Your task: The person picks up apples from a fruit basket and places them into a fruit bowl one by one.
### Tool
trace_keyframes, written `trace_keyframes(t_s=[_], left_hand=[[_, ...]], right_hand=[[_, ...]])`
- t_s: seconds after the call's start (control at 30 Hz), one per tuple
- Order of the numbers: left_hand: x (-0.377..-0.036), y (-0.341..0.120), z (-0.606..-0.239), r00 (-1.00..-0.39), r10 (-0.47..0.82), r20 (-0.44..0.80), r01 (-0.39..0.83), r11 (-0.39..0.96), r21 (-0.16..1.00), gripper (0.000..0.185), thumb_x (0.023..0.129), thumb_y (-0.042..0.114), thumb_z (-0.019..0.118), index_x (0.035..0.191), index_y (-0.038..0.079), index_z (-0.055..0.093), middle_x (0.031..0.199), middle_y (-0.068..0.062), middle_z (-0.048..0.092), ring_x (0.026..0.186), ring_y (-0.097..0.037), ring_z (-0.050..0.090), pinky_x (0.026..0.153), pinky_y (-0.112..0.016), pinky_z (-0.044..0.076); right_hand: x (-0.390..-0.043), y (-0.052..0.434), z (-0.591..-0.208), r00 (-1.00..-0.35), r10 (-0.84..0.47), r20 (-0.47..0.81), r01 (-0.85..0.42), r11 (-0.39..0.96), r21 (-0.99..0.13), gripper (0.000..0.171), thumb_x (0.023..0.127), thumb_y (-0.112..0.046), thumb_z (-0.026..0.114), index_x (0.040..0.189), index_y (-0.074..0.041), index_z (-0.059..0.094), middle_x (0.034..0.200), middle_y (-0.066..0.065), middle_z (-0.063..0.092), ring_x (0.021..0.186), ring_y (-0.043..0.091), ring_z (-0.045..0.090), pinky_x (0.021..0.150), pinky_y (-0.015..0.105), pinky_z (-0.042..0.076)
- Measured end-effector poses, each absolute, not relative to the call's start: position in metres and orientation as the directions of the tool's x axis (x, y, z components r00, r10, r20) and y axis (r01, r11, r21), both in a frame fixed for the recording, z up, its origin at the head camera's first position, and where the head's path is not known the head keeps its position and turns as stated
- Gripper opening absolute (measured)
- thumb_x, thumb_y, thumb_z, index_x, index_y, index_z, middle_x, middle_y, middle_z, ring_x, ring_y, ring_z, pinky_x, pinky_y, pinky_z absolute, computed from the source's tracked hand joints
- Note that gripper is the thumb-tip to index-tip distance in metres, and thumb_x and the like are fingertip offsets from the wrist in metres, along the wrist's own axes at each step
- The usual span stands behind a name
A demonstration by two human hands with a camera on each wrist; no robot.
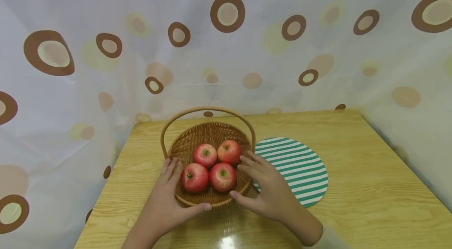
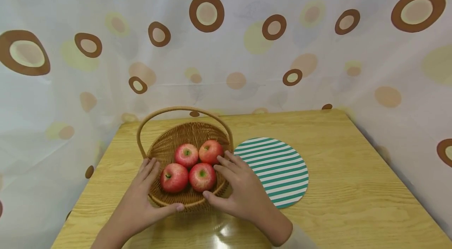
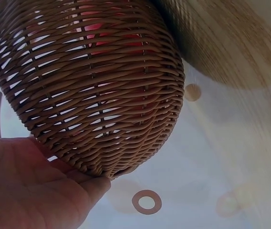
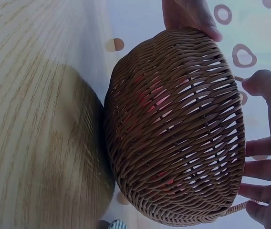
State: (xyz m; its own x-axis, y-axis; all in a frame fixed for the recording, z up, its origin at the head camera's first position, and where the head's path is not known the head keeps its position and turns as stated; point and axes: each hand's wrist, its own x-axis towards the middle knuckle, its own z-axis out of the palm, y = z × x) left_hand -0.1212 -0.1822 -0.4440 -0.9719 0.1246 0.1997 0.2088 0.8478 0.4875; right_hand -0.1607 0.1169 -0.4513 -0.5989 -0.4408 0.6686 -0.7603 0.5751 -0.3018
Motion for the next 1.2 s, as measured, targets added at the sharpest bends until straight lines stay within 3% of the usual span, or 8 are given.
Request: trace_keyframes(t_s=[0.2, 0.5, 0.73, 1.03, 1.2], left_hand=[[-0.121, -0.184, -0.440, -0.959, 0.158, 0.235, 0.251, 0.859, 0.446, 0.131, 0.071, 0.089, 0.075, 0.160, -0.002, 0.043, 0.171, -0.021, 0.034, 0.163, -0.040, 0.023, 0.126, -0.067, 0.031], [-0.116, -0.185, -0.431, -0.934, 0.163, 0.317, 0.292, 0.859, 0.420, 0.128, 0.066, 0.093, 0.073, 0.151, -0.001, 0.056, 0.158, -0.023, 0.053, 0.152, -0.040, 0.046, 0.115, -0.062, 0.048], [-0.112, -0.182, -0.427, -0.937, 0.161, 0.311, 0.285, 0.868, 0.407, 0.124, 0.070, 0.092, 0.070, 0.149, -0.002, 0.058, 0.154, -0.026, 0.056, 0.149, -0.041, 0.049, 0.112, -0.062, 0.051], [-0.112, -0.181, -0.426, -0.942, 0.141, 0.304, 0.257, 0.887, 0.384, 0.125, 0.067, 0.095, 0.068, 0.144, -0.003, 0.063, 0.148, -0.026, 0.061, 0.145, -0.041, 0.055, 0.110, -0.060, 0.053], [-0.113, -0.179, -0.425, -0.945, 0.139, 0.294, 0.255, 0.879, 0.403, 0.125, 0.067, 0.095, 0.070, 0.144, -0.004, 0.063, 0.148, -0.027, 0.061, 0.145, -0.042, 0.054, 0.112, -0.060, 0.052]], right_hand=[[-0.161, 0.113, -0.447, -0.581, -0.467, 0.667, -0.763, 0.598, -0.246, 0.059, 0.089, -0.059, 0.080, 0.124, -0.011, 0.077, 0.134, 0.010, 0.075, 0.140, 0.035, 0.061, 0.118, 0.063, 0.045], [-0.163, 0.111, -0.445, -0.562, -0.478, 0.675, -0.776, 0.587, -0.230, 0.058, 0.089, -0.057, 0.079, 0.123, -0.011, 0.077, 0.131, 0.011, 0.076, 0.136, 0.034, 0.064, 0.116, 0.065, 0.046], [-0.164, 0.110, -0.446, -0.559, -0.487, 0.671, -0.780, 0.584, -0.226, 0.057, 0.090, -0.057, 0.079, 0.123, -0.011, 0.077, 0.133, 0.010, 0.075, 0.135, 0.035, 0.065, 0.116, 0.067, 0.045], [-0.167, 0.108, -0.443, -0.583, -0.494, 0.645, -0.781, 0.559, -0.278, 0.055, 0.092, -0.050, 0.079, 0.127, -0.008, 0.076, 0.130, 0.006, 0.077, 0.133, 0.032, 0.067, 0.119, 0.063, 0.044], [-0.174, 0.108, -0.439, -0.570, -0.474, 0.672, -0.796, 0.521, -0.308, 0.039, 0.090, -0.033, 0.085, 0.117, -0.007, 0.079, 0.115, 0.003, 0.081, 0.111, 0.024, 0.077, 0.114, 0.059, 0.050]])
